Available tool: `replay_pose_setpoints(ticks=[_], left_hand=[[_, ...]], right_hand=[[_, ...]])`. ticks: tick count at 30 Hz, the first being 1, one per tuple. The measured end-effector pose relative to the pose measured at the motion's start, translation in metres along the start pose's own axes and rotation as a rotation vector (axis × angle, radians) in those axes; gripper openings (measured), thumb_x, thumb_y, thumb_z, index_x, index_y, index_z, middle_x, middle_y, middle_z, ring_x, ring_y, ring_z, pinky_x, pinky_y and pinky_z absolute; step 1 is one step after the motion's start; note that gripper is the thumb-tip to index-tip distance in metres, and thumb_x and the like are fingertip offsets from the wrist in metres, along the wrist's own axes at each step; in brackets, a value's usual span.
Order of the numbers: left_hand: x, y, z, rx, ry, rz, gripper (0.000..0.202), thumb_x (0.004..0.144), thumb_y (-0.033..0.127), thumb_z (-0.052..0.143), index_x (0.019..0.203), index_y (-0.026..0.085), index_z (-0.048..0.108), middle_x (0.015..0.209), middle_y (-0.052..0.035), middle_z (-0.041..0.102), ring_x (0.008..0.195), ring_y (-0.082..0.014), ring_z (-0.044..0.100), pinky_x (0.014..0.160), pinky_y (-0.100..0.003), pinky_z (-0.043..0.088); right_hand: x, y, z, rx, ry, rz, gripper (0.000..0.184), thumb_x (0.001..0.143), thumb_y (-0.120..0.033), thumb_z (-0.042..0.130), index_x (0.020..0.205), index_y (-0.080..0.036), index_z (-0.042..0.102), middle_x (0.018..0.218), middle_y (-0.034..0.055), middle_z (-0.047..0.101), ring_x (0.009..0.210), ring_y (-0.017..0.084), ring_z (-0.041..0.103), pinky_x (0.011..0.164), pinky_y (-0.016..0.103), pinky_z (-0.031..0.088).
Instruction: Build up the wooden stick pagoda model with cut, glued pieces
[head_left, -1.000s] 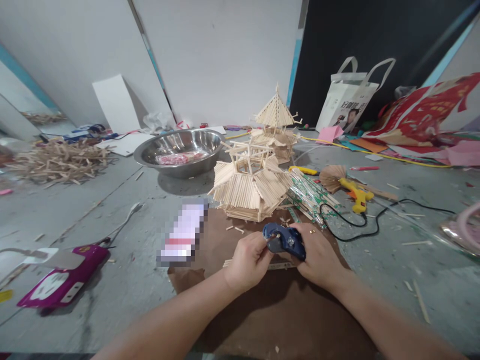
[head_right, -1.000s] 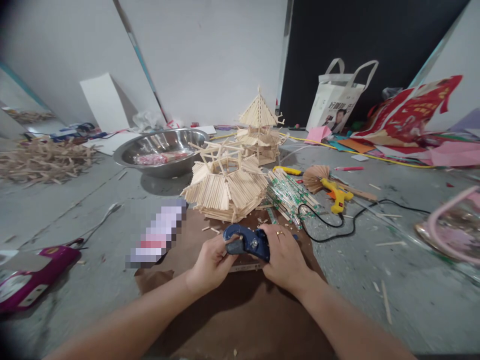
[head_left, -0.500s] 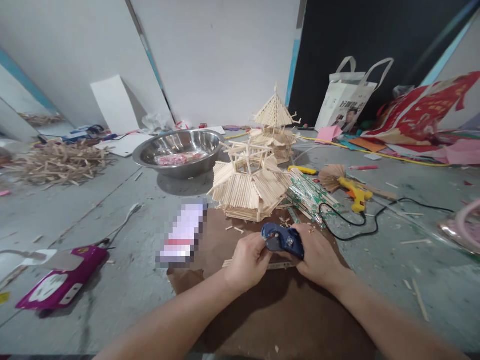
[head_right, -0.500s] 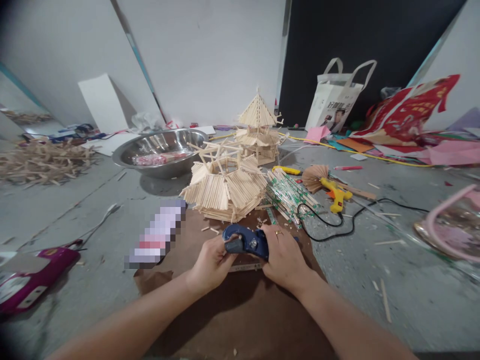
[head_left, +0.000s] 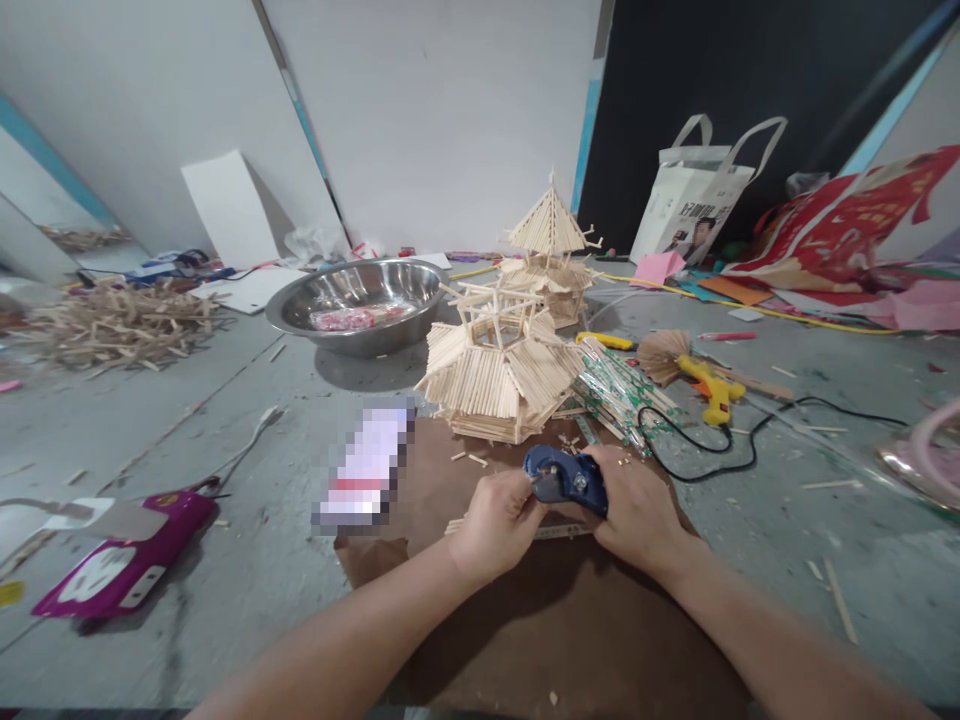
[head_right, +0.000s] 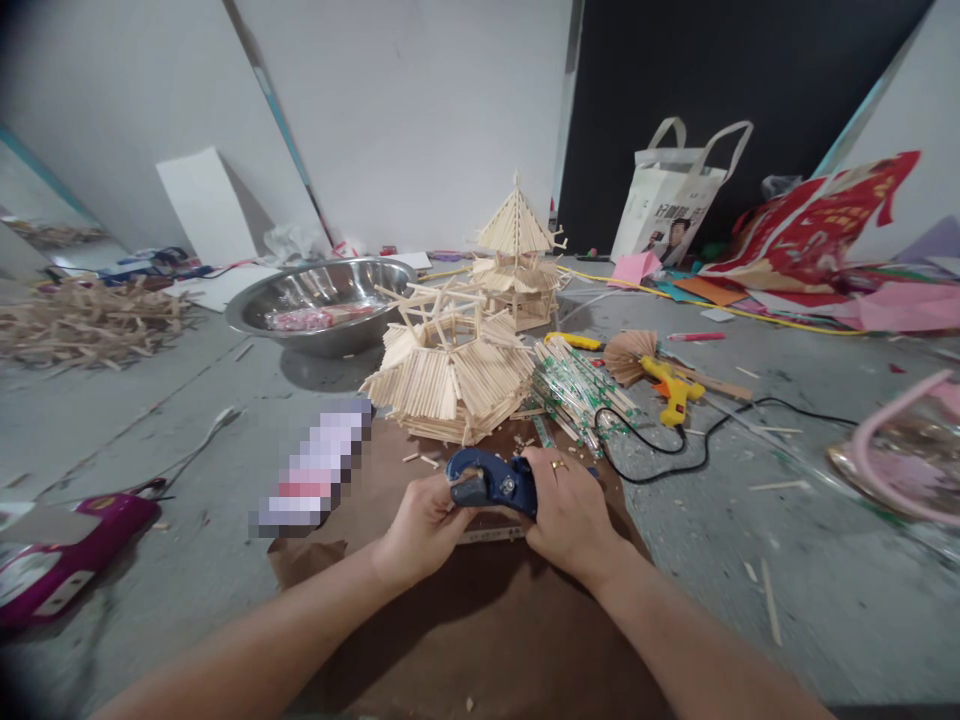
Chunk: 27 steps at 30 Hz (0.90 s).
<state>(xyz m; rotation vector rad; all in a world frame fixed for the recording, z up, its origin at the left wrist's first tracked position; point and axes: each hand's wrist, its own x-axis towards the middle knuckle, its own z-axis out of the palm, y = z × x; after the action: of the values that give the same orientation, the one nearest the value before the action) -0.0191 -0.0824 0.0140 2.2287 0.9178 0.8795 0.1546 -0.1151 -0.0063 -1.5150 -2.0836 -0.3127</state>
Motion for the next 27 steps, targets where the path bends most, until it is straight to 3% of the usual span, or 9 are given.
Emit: replay_pose_setpoints(ticks=[16,21,27], left_hand=[[0.0012,0.0002,-0.0005,0.035,0.0,-0.005,0.018,0.073,0.01,0.042,0.061,0.014,0.055,0.056,-0.0004,0.056,0.053,-0.0092,0.049,0.052,-0.018,0.037],[0.0015,0.0018,-0.0013,0.049,0.008,-0.005,0.019,0.073,0.01,0.042,0.058,0.014,0.054,0.053,0.0008,0.053,0.05,-0.0084,0.048,0.05,-0.017,0.035],[0.001,0.0012,0.0003,0.005,0.02,-0.015,0.019,0.072,0.01,0.043,0.057,0.013,0.054,0.054,0.0011,0.054,0.051,-0.0081,0.05,0.05,-0.016,0.036]], right_hand=[[-0.0016,-0.0018,-0.0049,-0.033,-0.067,0.023,0.041,0.059,-0.018,0.048,0.099,-0.01,0.045,0.078,0.0103,0.062,0.067,0.021,0.06,0.057,0.029,0.044],[-0.0012,-0.0025,-0.0061,0.0,-0.107,0.055,0.036,0.065,-0.023,0.048,0.099,-0.011,0.046,0.074,0.009,0.061,0.067,0.021,0.059,0.058,0.029,0.043],[-0.0003,-0.0004,-0.0025,0.037,-0.065,0.049,0.036,0.071,-0.029,0.049,0.102,-0.011,0.045,0.087,0.0132,0.059,0.078,0.024,0.057,0.067,0.034,0.043]])
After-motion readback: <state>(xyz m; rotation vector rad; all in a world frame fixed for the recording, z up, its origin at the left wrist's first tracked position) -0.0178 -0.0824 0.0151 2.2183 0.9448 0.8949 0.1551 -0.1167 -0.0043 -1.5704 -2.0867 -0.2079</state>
